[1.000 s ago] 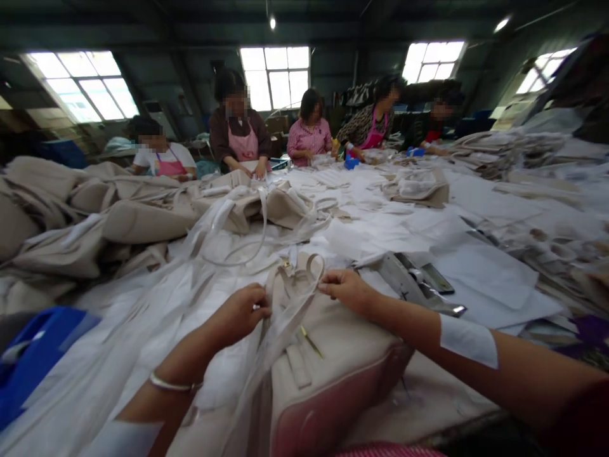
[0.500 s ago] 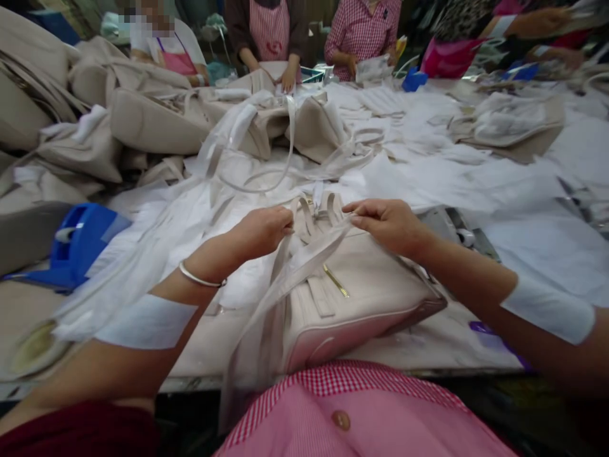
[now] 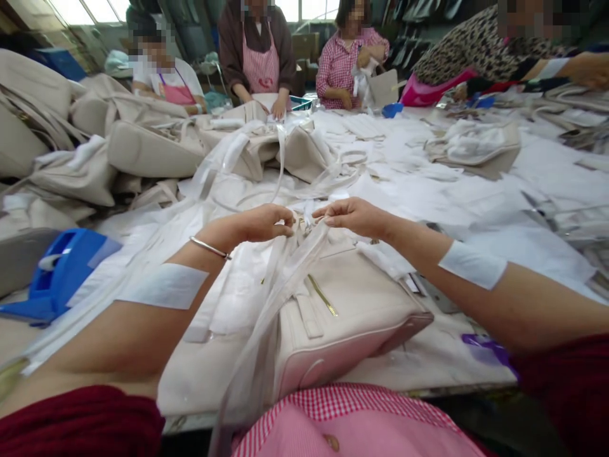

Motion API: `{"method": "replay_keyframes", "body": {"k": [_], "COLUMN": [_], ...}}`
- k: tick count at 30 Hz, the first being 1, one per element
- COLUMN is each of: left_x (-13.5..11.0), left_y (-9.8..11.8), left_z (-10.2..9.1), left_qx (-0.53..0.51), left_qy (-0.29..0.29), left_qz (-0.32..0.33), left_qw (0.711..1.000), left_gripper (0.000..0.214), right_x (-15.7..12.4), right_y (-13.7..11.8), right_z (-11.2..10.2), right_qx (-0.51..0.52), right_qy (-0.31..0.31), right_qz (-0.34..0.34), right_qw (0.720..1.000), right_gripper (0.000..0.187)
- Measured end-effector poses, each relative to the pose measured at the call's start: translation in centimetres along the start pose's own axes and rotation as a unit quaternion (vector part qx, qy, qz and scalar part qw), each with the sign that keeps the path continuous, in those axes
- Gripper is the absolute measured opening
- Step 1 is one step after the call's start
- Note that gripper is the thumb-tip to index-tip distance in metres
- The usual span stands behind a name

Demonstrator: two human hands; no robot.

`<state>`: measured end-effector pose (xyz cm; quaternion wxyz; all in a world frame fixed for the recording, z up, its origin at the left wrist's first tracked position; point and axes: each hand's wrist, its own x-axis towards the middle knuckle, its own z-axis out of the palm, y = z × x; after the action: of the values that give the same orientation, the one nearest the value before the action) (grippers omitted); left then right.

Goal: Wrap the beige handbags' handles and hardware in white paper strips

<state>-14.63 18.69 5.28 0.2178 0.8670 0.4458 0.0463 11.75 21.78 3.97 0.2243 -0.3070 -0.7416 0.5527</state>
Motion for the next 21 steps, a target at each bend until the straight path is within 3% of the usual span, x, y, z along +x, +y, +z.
{"method": "replay_keyframes", "body": {"k": [5,11,15,21], "left_x": [1.2,3.2,4.4,5.2], "left_y": [-0.1,-1.4,-1.8,-1.7], "left_z": [-0.2,0.3,0.3,0.3], "left_qx": [0.014,0.006,0.0,0.003], "left_qy": [0.003,-0.008,-0.059,-0.042], "left_qz": [-0.016,0.062,0.013,-0.001], "left_qw": [1.0,0.998,0.998,0.999], "left_gripper": [0.022,0.018,0.02,0.017], "right_x": [0.9,2.8,4.3,5.8], "right_y": [1.0,1.8,1.9,1.7], "right_z": [0.5,-0.5,-1.3,-1.2], "right_qx": [-0.009,-0.118,-0.163,-0.198], "right_qy": [0.011,-0.034,-0.067,-0.057], "right_qz": [0.033,0.005,0.026,0.049], "right_qw": [0.999,0.992,0.984,0.977], "right_gripper": [0.02,0.019,0.017,0.02]}}
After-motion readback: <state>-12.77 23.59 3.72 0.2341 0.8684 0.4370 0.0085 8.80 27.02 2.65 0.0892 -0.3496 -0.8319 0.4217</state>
